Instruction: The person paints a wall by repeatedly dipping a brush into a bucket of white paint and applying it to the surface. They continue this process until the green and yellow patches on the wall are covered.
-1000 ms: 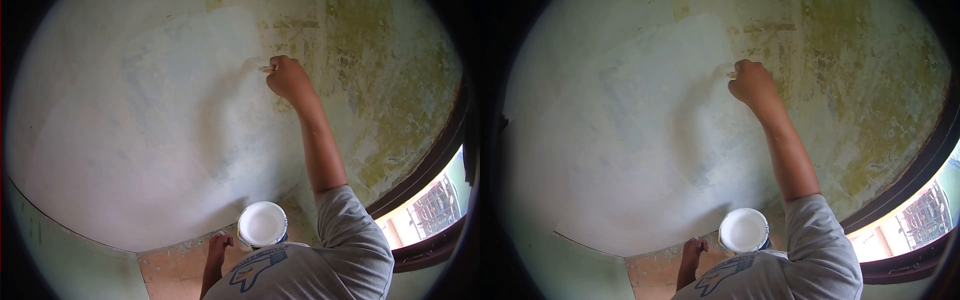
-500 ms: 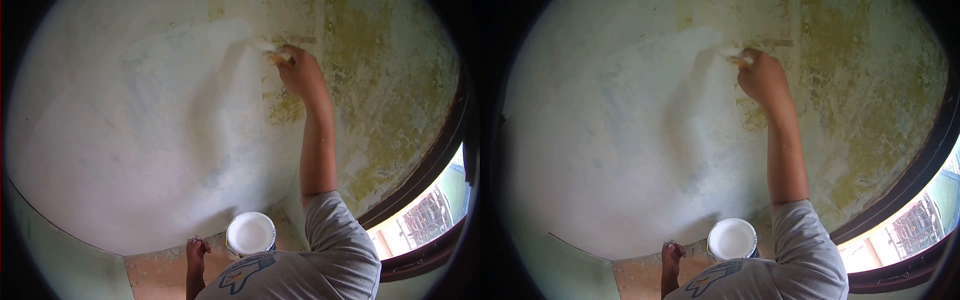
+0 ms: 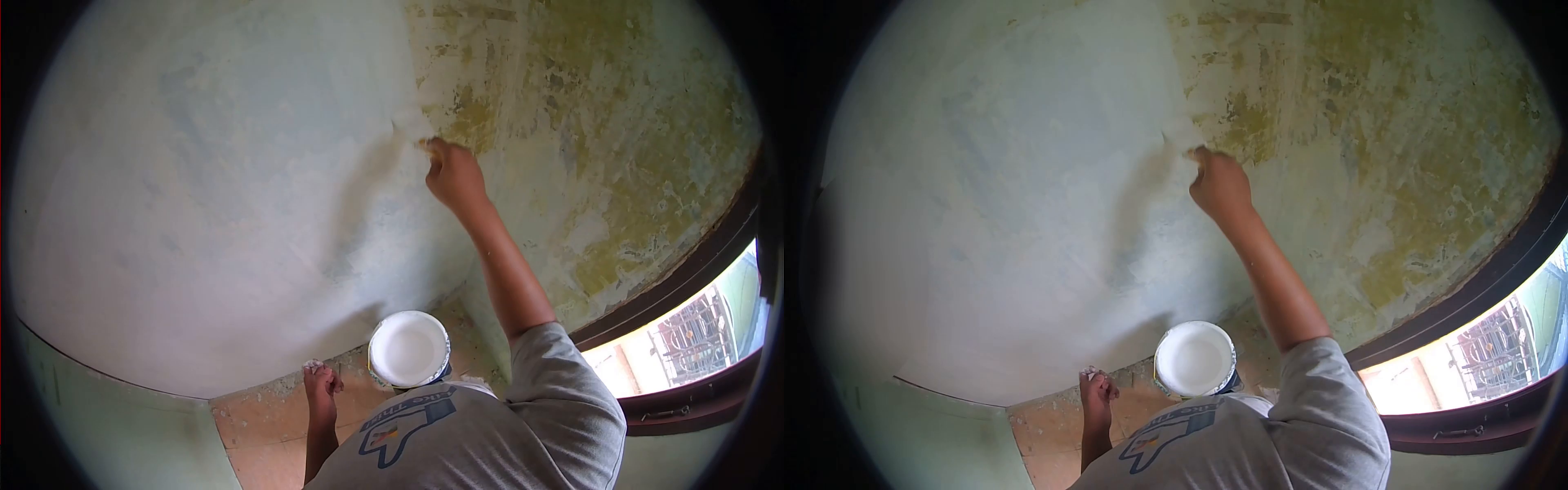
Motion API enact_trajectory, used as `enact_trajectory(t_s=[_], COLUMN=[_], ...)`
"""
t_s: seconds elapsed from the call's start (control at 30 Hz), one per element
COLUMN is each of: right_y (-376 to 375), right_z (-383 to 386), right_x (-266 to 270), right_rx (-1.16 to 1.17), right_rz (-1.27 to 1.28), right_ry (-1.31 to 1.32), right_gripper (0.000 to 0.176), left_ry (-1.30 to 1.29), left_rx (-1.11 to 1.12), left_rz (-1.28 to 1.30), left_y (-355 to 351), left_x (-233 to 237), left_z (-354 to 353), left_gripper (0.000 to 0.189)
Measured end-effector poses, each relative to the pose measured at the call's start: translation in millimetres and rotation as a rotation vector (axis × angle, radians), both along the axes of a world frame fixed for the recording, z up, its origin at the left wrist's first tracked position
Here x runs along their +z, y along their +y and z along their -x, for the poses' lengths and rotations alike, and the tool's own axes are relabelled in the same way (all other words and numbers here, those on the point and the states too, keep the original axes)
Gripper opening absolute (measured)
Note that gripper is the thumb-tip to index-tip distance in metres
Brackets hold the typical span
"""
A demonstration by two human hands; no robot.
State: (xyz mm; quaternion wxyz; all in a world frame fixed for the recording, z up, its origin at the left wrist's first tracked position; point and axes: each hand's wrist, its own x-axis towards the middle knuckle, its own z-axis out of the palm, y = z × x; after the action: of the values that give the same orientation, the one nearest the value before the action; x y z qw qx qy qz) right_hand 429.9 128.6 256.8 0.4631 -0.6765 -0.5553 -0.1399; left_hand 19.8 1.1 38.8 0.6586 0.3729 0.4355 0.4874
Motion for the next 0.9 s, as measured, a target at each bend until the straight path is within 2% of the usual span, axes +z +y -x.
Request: enact_trajectory(t_s=[0.13,0.2,0.27,0.37,0.5,0.63,0.67,0.73,0.77,0.8,0.83,0.87,0.9], right_y=[-7,-20,-28,-47,-33,13,21,30,28,23,18,15,11], right_z=[-5,-9,-17,-6,20,35,40,44,46,51,55,55,52], right_x=[-100,-116,-109,-23,104,176,177,175,162,138,113,86,55], right_rx=[-0.039,-0.045,0.088,0.166,0.172,0.142,0.155,0.102,0.102,0.06,0.018,0.014,0.01], right_rz=[0.206,0.258,0.354,0.165,-0.226,-0.526,-0.529,-0.32,-0.315,-0.24,-0.166,-0.087,-0.003], right_ry=[0.06,0.097,0.165,0.154,0.064,-0.105,-0.09,-0.047,-0.04,-0.083,-0.128,-0.113,-0.099], right_gripper=[0.034,0.032,0.027,0.023,0.022,0.022,0.022,0.029,0.029,0.034,0.04,0.036,0.033], left_ry=[0.093,0.124,0.134,0.121,0.093,0.087,0.057,0.078,0.09,0.099,0.237,0.37,0.369], left_rx=[-0.021,-0.046,-0.072,-0.09,-0.155,-0.259,-0.263,-0.277,-0.305,-0.306,-0.279,-0.25,-0.254], left_rz=[-0.03,-0.05,-0.176,-0.173,-0.119,-0.098,-0.097,-0.069,-0.039,-0.032,-0.069,-0.109,-0.102], left_y=[0,3,10,13,24,16,14,14,12,11,12,15,18], left_x=[2,-2,-4,6,3,15,16,16,14,10,5,0,-5], left_z=[-3,-4,-4,-18,-23,-19,-19,-15,-14,-10,-5,-4,0], left_gripper=[0.019,0.019,0.018,0.015,0.013,0.01,0.012,0.013,0.014,0.014,0.015,0.015,0.015])
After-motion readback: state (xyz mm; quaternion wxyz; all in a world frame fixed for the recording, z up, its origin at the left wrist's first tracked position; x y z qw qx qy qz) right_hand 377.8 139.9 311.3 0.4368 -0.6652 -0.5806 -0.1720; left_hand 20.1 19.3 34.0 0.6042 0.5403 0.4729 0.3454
